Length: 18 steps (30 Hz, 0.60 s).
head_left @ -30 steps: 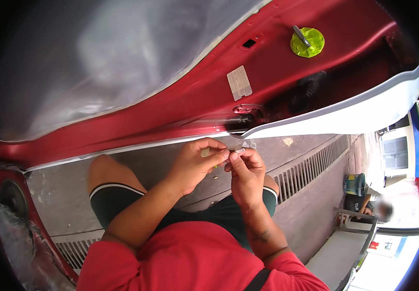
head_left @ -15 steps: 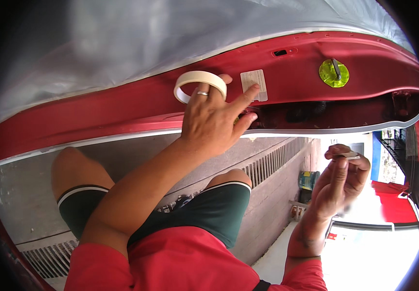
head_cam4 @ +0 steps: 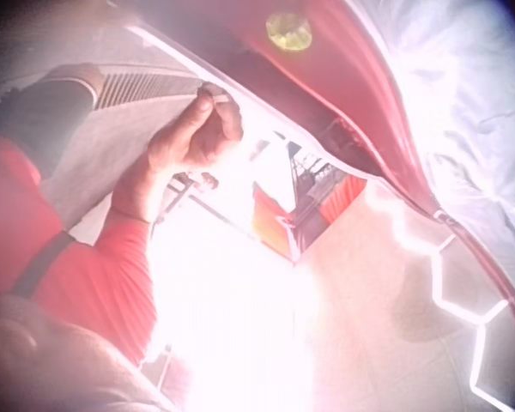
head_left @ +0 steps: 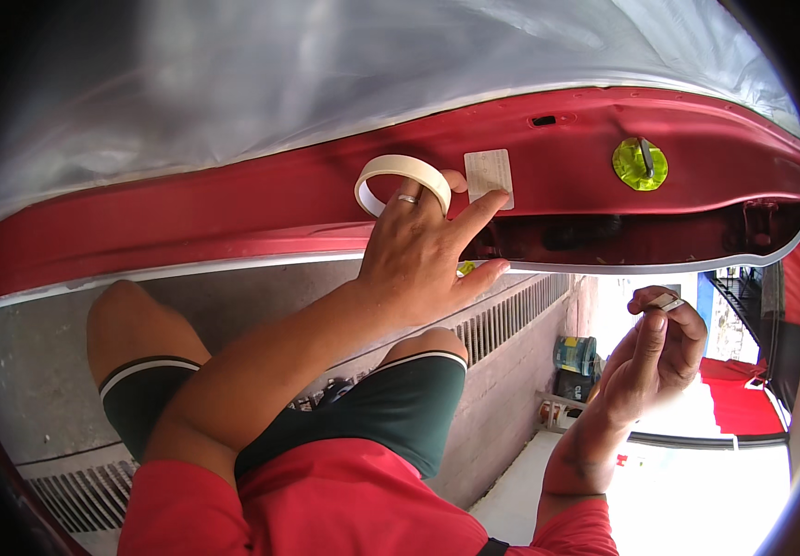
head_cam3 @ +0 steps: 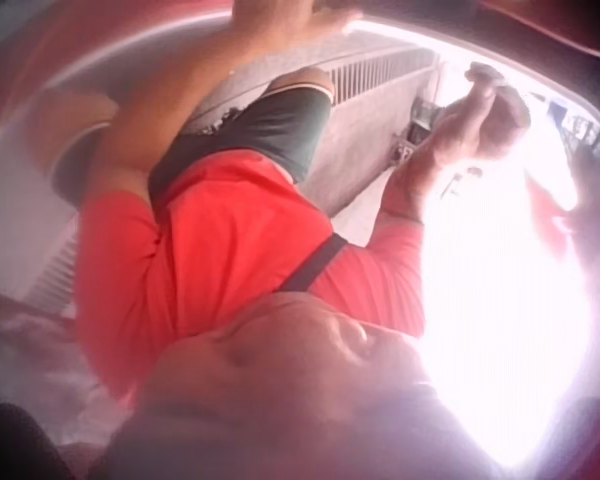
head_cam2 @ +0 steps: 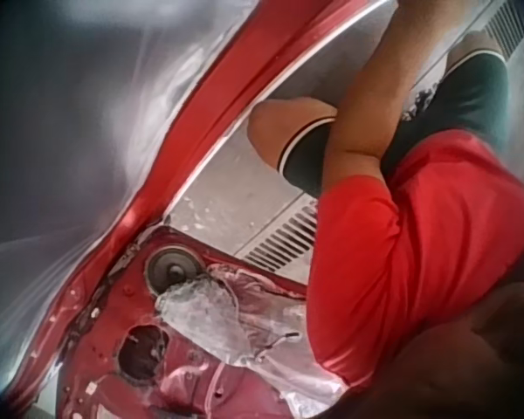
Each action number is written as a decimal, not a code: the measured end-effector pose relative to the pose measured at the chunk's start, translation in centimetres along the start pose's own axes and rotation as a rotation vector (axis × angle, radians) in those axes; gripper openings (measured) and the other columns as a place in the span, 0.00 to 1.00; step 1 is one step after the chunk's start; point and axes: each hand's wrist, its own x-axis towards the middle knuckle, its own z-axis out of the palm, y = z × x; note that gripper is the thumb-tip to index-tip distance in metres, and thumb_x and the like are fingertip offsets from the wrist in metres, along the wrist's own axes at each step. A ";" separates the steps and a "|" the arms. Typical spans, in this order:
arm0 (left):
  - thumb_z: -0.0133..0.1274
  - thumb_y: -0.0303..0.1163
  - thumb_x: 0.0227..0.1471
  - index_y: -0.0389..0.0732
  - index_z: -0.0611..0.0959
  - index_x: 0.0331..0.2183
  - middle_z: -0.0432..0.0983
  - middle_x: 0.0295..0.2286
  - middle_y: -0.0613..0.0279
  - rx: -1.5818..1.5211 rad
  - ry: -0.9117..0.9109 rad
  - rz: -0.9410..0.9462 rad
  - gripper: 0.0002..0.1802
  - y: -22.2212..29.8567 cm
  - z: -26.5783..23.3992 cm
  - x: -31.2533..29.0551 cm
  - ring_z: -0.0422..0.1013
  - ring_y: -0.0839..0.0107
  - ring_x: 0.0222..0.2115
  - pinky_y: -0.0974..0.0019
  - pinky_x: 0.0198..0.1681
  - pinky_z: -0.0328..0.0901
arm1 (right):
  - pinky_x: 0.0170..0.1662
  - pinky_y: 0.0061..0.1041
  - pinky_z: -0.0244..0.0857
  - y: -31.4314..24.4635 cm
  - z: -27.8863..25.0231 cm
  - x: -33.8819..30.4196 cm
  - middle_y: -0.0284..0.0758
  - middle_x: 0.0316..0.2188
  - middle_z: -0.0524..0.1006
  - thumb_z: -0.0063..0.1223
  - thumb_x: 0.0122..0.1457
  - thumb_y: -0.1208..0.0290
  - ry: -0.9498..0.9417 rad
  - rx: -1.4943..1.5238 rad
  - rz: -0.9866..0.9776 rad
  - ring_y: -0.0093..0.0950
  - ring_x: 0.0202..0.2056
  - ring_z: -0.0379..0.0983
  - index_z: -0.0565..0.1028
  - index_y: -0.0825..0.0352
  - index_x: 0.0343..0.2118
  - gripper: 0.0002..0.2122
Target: The person applies masking tape to the edges of a red car door, smoothing it down with their fingers. They handle a roll of tape and a small rectangular piece of paper, placing the paper on the door and securing it with tape.
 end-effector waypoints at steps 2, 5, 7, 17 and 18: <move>0.74 0.46 0.51 0.50 0.82 0.63 0.72 0.53 0.44 -0.094 0.003 -0.053 0.38 1.0 -0.2 0.3 0.70 0.48 0.49 0.47 0.52 0.66 | 0.52 0.29 0.75 0.3 -0.5 -0.5 0.46 0.42 0.84 0.57 0.72 0.83 -0.002 0.006 -0.004 0.30 0.43 0.81 0.76 0.73 0.51 0.07; 0.74 0.44 0.52 0.48 0.84 0.60 0.71 0.52 0.44 -0.150 0.043 -0.087 0.35 1.4 0.1 0.4 0.69 0.49 0.51 0.46 0.53 0.66 | 0.53 0.27 0.74 1.0 -1.3 -1.8 0.44 0.43 0.84 0.57 0.73 0.83 0.012 0.010 0.075 0.27 0.43 0.80 0.76 0.73 0.51 0.07; 0.74 0.43 0.52 0.47 0.85 0.60 0.71 0.52 0.45 -0.163 0.047 -0.104 0.35 1.7 0.1 0.5 0.68 0.50 0.52 0.46 0.53 0.65 | 0.53 0.25 0.74 1.7 -1.7 -2.7 0.43 0.43 0.84 0.58 0.73 0.83 0.042 0.045 0.113 0.27 0.43 0.80 0.76 0.73 0.51 0.07; 0.72 0.40 0.56 0.41 0.85 0.58 0.77 0.50 0.49 -0.147 0.063 -0.123 0.31 2.9 0.2 1.6 0.70 0.55 0.53 0.50 0.57 0.65 | 0.53 0.24 0.75 3.4 -1.7 -5.6 0.40 0.43 0.85 0.61 0.71 0.83 0.147 0.133 0.231 0.25 0.44 0.81 0.77 0.73 0.49 0.08; 0.71 0.39 0.58 0.40 0.85 0.58 0.78 0.49 0.50 -0.160 0.080 -0.116 0.29 2.9 0.2 1.7 0.71 0.57 0.52 0.51 0.57 0.66 | 0.53 0.24 0.75 3.4 -1.5 -6.0 0.40 0.43 0.85 0.61 0.71 0.84 0.153 0.158 0.248 0.25 0.44 0.81 0.77 0.72 0.49 0.08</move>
